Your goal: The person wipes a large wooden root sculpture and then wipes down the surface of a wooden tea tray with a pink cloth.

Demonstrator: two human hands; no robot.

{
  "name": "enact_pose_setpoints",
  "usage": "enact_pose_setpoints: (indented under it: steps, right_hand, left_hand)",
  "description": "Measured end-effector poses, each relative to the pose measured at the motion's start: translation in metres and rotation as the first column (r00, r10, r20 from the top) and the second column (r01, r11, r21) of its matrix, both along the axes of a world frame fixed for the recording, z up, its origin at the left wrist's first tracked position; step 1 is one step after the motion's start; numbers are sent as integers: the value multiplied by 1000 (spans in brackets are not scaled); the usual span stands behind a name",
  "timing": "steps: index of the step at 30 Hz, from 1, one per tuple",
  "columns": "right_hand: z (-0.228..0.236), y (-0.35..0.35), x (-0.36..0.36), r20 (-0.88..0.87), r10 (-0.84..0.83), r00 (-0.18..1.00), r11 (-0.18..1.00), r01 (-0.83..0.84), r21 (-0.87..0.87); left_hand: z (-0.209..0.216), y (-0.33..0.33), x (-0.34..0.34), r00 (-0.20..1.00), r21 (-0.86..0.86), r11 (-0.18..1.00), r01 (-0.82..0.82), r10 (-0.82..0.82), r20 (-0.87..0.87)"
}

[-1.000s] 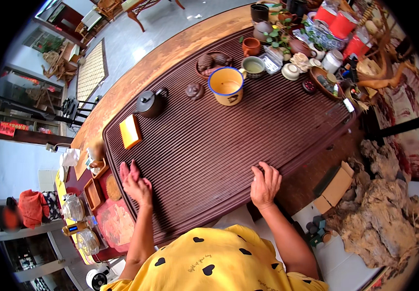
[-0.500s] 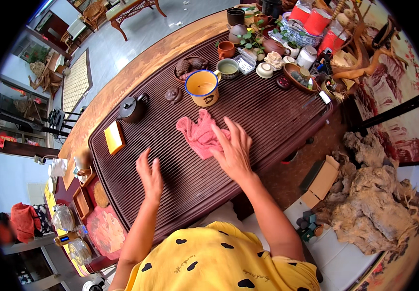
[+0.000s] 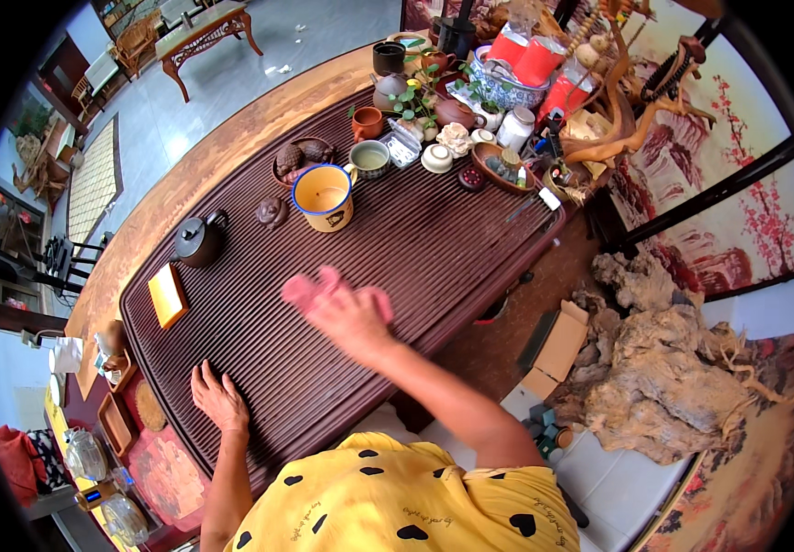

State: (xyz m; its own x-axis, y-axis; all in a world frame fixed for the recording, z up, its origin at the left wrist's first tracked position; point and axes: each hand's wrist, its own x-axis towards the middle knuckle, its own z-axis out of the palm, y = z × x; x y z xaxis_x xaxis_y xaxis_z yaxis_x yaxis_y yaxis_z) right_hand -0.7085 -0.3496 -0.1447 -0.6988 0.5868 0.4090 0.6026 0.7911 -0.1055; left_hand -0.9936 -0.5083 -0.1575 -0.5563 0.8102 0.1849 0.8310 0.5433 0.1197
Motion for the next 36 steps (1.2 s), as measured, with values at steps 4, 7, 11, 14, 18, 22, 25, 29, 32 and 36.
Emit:
enact_pose_setpoints:
  steps: [4,7,11,14,18,22,25,29,32,36]
  right_hand:
    - [19,74,99,193,-375,907,921,387,-30]
    - [13,124,163,181,-577,796,753,605,-260]
    - [15,121,147,81,-565,821,757,555,-344]
    - [1,53,69,12,-360,933,922,358,-145]
    - [-37,-56,-26,-315,-203,927,924,75,-375]
    - [21,-81,-10,-93,35,995,975,-55,-216]
    - [-13,-24,53,-38,-160,986,947,143,-289]
    - [22,63,157,225,-548,806,792,586,-170]
    - [2,107,227,25,-746,666,650,735,-195]
    - [2,86,178,41,-785,618,604,779,-171]
  left_hand:
    - [6,-1,3,1000,37,999,16,-17,13]
    - [7,3,4,999,48,999,22,-23,25]
    - [7,5,4,1000,21,1000,10,-9,-15]
    - [4,-2,0,1000,20,1000,-2,2,2]
    - [3,5,-1,1000,20,1000,13,-13,-9]
    - [-4,0,-6,1000,20,1000,1,-1,-16]
    - [1,4,-1,1000,27,1000,7,-7,-4]
    - [-2,-1,-3,1000,13,1000,-6,6,-17]
    - [-2,-1,-2,1000,29,1000,4,-3,-19]
    - [3,2,2,1000,14,1000,2,-2,-23]
